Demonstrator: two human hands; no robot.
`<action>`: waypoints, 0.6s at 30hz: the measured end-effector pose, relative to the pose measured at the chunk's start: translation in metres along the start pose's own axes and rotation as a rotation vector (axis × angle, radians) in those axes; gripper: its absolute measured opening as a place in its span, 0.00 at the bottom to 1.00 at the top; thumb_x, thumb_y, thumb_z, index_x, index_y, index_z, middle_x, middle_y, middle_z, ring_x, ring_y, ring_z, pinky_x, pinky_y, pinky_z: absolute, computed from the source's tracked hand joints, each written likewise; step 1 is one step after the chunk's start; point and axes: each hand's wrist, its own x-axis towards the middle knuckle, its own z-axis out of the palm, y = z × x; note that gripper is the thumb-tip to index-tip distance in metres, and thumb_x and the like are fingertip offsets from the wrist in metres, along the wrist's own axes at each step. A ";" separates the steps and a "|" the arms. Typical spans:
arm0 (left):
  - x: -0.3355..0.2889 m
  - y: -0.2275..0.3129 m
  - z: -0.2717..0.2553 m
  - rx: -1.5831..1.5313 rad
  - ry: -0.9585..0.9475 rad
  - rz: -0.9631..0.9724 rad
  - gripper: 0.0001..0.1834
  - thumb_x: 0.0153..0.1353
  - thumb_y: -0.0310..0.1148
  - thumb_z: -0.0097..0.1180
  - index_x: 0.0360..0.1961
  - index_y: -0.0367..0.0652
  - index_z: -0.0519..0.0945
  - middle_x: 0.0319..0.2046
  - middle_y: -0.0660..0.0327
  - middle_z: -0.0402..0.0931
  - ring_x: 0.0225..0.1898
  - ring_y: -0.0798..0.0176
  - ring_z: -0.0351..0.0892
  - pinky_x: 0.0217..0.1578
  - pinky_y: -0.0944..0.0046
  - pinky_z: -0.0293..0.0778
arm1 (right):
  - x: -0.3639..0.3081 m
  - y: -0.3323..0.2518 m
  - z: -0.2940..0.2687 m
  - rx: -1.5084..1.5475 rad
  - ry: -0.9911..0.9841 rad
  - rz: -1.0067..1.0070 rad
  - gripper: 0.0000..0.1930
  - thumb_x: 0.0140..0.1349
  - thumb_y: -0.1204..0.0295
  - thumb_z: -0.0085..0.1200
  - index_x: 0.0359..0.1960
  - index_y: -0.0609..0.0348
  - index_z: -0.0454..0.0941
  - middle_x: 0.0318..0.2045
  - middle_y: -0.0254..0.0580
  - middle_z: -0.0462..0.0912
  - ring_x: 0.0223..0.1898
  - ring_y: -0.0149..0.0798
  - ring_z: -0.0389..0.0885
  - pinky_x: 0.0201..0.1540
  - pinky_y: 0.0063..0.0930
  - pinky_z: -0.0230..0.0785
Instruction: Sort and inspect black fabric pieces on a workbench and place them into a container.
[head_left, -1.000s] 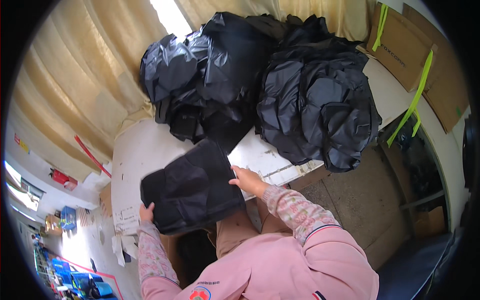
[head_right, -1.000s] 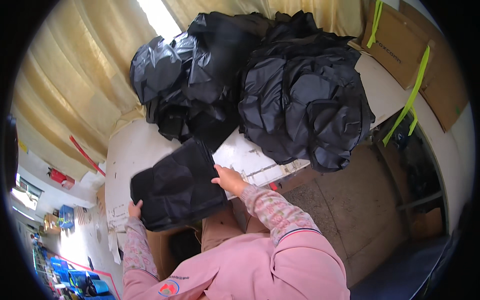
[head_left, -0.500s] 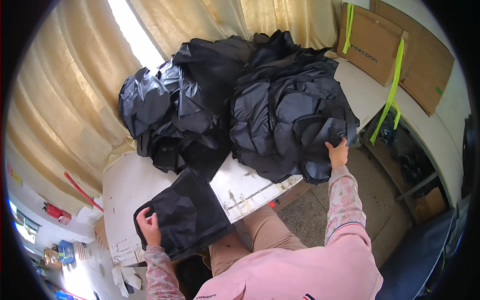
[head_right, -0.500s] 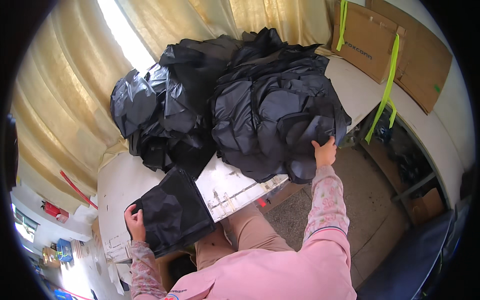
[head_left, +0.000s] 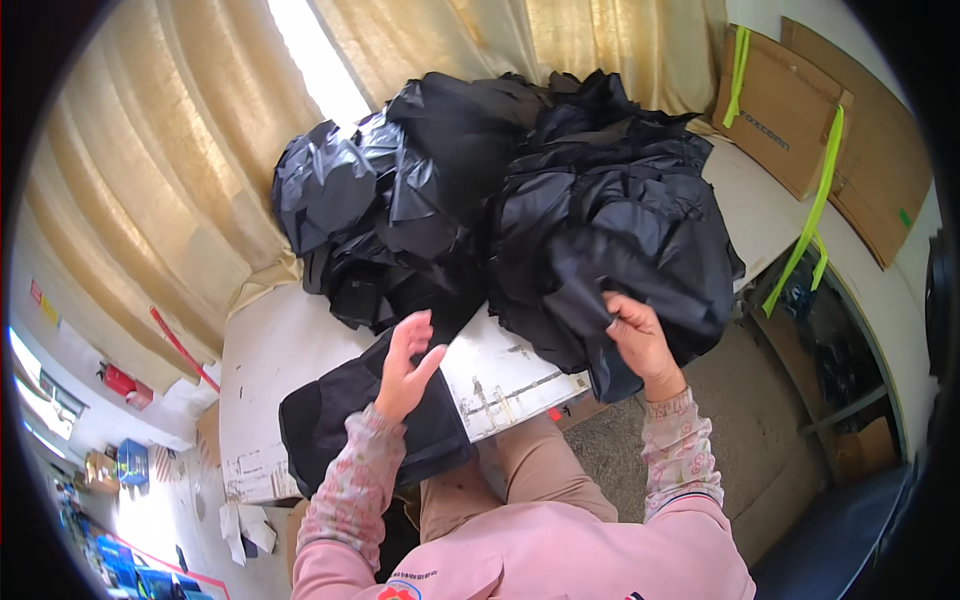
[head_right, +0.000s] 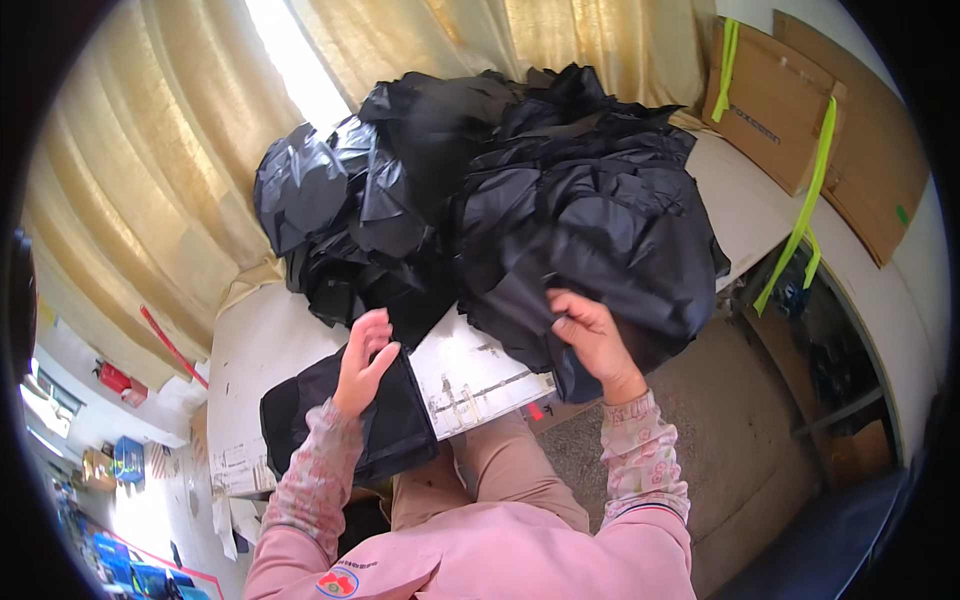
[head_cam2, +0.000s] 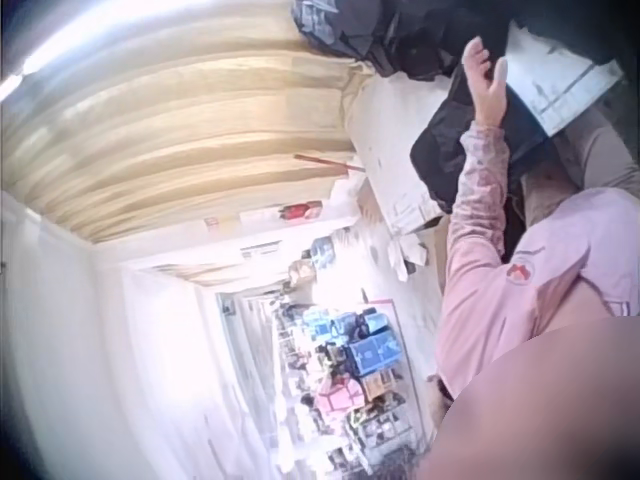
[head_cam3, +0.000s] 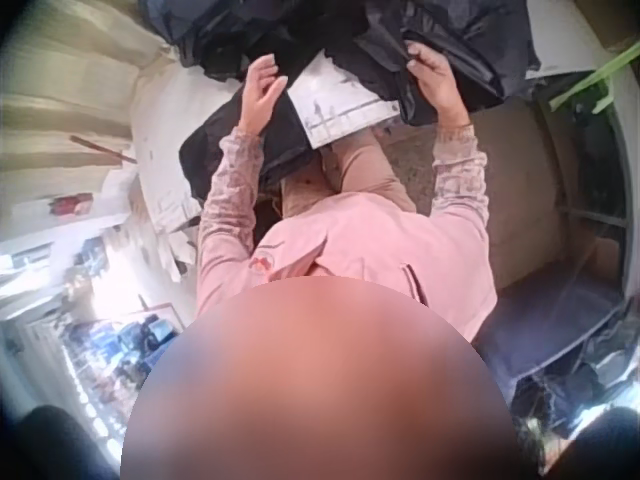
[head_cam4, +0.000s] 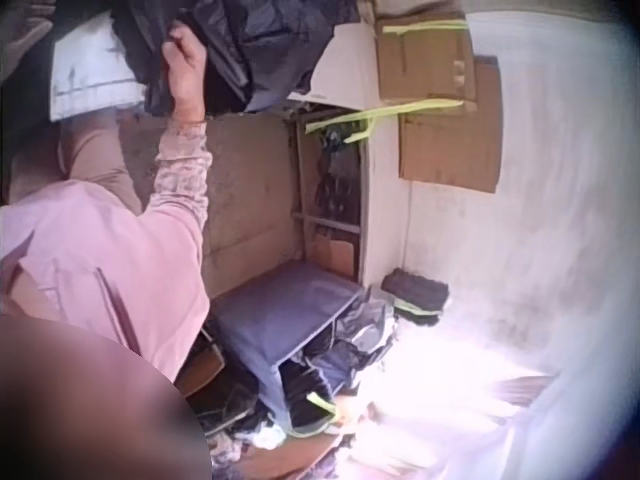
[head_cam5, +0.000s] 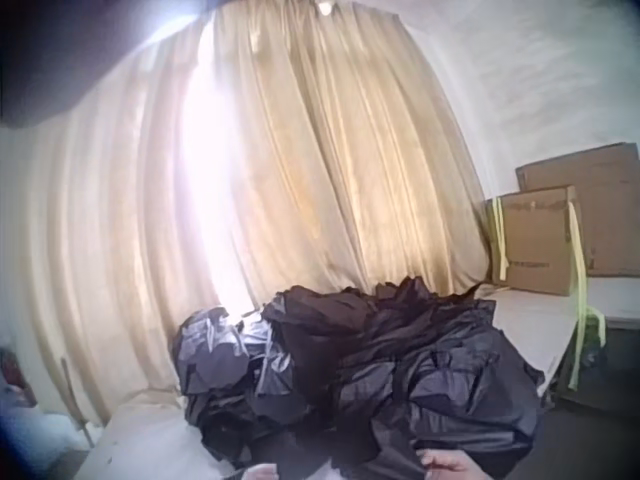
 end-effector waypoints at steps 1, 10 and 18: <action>0.012 0.007 0.006 0.055 -0.027 0.027 0.36 0.58 0.30 0.63 0.66 0.40 0.62 0.62 0.55 0.64 0.61 0.61 0.65 0.61 0.63 0.60 | 0.001 -0.005 0.015 0.201 -0.080 0.076 0.07 0.60 0.79 0.51 0.39 0.67 0.76 0.48 0.38 0.78 0.49 0.30 0.74 0.55 0.23 0.63; 0.009 -0.053 0.026 -0.186 -0.366 -0.286 0.54 0.49 0.10 0.61 0.73 0.52 0.47 0.54 0.60 0.66 0.48 0.70 0.71 0.52 0.70 0.70 | 0.003 0.006 0.082 0.361 -0.146 0.457 0.25 0.63 0.50 0.52 0.18 0.58 0.66 0.18 0.28 0.66 0.23 0.24 0.62 0.27 0.19 0.55; -0.029 -0.067 0.005 -0.496 -0.093 -0.504 0.21 0.56 0.12 0.52 0.53 0.33 0.77 0.46 0.60 0.78 0.49 0.67 0.76 0.52 0.70 0.71 | -0.004 0.001 0.034 0.063 -0.086 0.349 0.08 0.59 0.72 0.61 0.25 0.54 0.74 0.24 0.21 0.72 0.29 0.16 0.67 0.33 0.14 0.60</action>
